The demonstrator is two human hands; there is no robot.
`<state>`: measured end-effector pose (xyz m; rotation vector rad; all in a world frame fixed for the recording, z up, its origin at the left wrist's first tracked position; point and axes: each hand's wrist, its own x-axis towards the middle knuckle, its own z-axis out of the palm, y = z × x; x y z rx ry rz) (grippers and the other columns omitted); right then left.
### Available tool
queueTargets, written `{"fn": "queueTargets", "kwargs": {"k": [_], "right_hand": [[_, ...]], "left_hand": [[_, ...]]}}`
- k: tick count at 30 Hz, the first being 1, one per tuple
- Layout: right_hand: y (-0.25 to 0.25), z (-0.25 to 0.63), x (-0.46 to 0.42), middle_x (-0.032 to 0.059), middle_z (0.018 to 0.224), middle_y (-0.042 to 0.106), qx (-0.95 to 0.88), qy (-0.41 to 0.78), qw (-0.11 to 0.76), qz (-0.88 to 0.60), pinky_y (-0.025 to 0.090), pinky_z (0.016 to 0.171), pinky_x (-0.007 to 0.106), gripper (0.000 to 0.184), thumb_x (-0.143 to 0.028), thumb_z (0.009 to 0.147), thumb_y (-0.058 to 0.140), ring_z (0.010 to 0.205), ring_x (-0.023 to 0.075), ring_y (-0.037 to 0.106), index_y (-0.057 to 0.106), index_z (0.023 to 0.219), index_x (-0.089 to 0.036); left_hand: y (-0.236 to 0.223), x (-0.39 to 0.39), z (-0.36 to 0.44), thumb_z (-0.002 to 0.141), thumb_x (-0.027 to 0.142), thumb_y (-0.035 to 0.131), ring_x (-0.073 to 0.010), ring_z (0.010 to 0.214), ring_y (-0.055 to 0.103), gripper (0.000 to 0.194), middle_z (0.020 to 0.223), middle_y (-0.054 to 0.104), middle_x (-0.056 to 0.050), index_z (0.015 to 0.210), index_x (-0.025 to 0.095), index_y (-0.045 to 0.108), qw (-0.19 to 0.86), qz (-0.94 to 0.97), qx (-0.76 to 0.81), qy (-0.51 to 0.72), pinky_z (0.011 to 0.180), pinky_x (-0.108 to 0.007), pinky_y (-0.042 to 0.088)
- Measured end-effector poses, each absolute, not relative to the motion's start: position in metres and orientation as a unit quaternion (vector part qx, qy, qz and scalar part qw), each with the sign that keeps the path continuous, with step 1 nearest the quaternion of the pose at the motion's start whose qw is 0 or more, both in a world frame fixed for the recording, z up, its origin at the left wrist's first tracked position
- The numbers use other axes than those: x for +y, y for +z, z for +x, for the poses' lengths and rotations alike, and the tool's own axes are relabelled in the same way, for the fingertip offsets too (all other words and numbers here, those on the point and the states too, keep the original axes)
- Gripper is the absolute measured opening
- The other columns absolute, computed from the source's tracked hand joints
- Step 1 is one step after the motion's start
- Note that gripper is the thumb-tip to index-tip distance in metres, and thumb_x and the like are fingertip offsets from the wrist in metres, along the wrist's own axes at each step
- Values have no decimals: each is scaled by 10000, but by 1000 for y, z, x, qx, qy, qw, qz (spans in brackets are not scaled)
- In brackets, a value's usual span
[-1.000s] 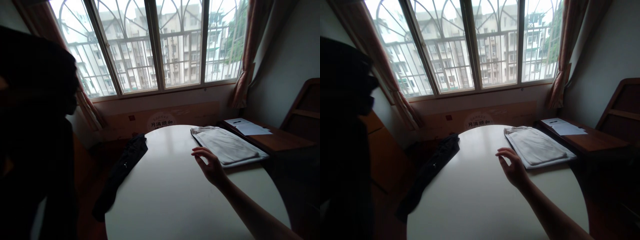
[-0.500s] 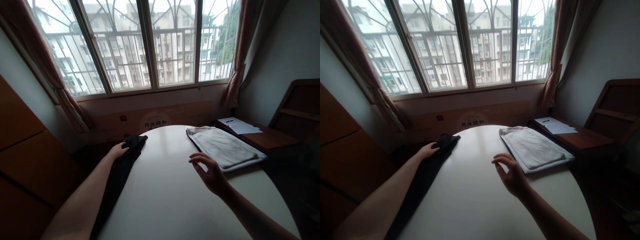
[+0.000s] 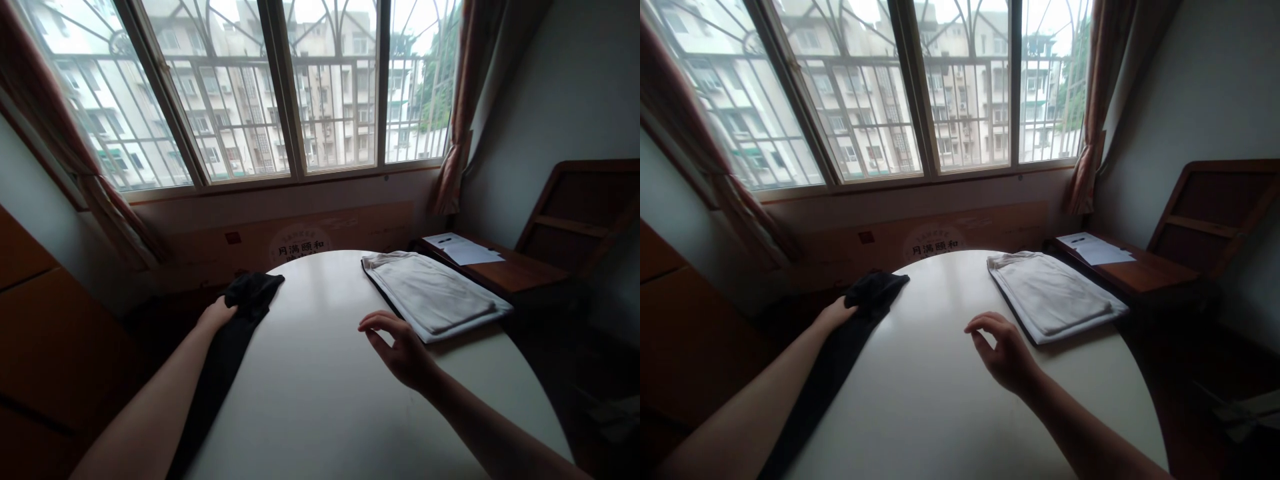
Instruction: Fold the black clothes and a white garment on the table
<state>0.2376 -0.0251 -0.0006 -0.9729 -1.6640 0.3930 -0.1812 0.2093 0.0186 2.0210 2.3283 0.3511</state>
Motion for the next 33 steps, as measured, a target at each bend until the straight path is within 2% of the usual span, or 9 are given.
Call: {"fn": "queueTargets", "kwargs": {"k": [4, 6, 8, 11, 14, 17, 22, 29, 33], "right_hand": [[-7, 242, -18, 53, 959, 741, -719, 156, 518, -436, 542, 901, 388, 199, -118, 882, 575, 965, 230, 685, 722, 943, -237], [-11, 247, -12, 56, 966, 748, -723, 138, 499, -457, 537, 920, 396, 202, -115, 874, 579, 975, 234, 689, 728, 947, -230], [-17, 253, -5, 66, 987, 755, -723, 116, 485, -478, 534, 941, 404, 212, -117, 874, 574, 990, 237, 693, 733, 969, -221], [-26, 263, 6, 96, 1070, 759, -718, 85, 459, -516, 508, 1013, 437, 259, -126, 874, 564, 1083, 260, 683, 735, 1054, -200], [-31, 274, 15, 128, 1228, 726, -695, 52, 405, -592, 378, 1149, 521, 348, -145, 866, 575, 1321, 325, 561, 717, 1183, -172], [-29, 289, 17, 128, 1373, 659, -663, 26, 351, -660, 236, 1202, 602, 443, -160, 875, 559, 1454, 372, 405, 665, 1305, -165], [-22, 328, 17, 128, 1492, 566, -586, 2, 306, -750, 185, 1224, 561, 546, -163, 904, 499, 1510, 348, 304, 565, 1446, -166], [-30, 352, 18, 146, 1472, 581, -550, 30, 274, -788, 228, 1206, 528, 553, -314, 911, 562, 1479, 353, 344, 576, 1435, -137], [-36, 348, 22, 137, 1442, 607, -551, 41, 262, -791, 232, 1193, 484, 517, -288, 867, 602, 1461, 339, 370, 636, 1369, -173]], "left_hand": [[29, 200, -155, 926, 454, 489, -490, 1331, 486, 739, 1501, 439, -335, 1527, 43, 359, 12, 601, 792, 111, 995, -593, 448], [35, 191, -133, 942, 470, 462, -501, 1456, 307, 738, 1631, 244, -304, 1562, 94, 323, -20, 607, 785, 120, 1065, -681, 352], [40, 179, -108, 944, 458, 481, -472, 1502, 235, 737, 1664, 184, -275, 1567, 97, 328, -44, 643, 755, 117, 1127, -663, 300], [39, 151, -69, 951, 393, 490, -400, 1524, 254, 715, 1641, 259, -281, 1545, 17, 360, -47, 734, 671, 94, 1214, -503, 269], [30, 112, -35, 952, 372, 481, -319, 1522, 304, 696, 1630, 322, -242, 1534, 2, 387, 7, 835, 549, 41, 1236, -365, 255], [14, 66, -5, 951, 443, 477, -314, 1515, 323, 720, 1628, 331, -232, 1533, 24, 404, 66, 867, 492, -32, 1231, -372, 271], [-13, 11, 31, 977, 463, 413, -353, 1537, 254, 698, 1645, 298, -217, 1561, 83, 370, 55, 833, 548, -47, 1225, -539, 243], [-29, -6, 36, 980, 458, 409, -309, 1521, 308, 645, 1620, 384, -168, 1526, 116, 447, 18, 812, 582, 46, 1237, -519, 216], [-27, -7, 34, 965, 454, 441, -297, 1501, 350, 623, 1597, 429, -156, 1495, 129, 493, 22, 808, 584, 72, 1231, -503, 239]]}}
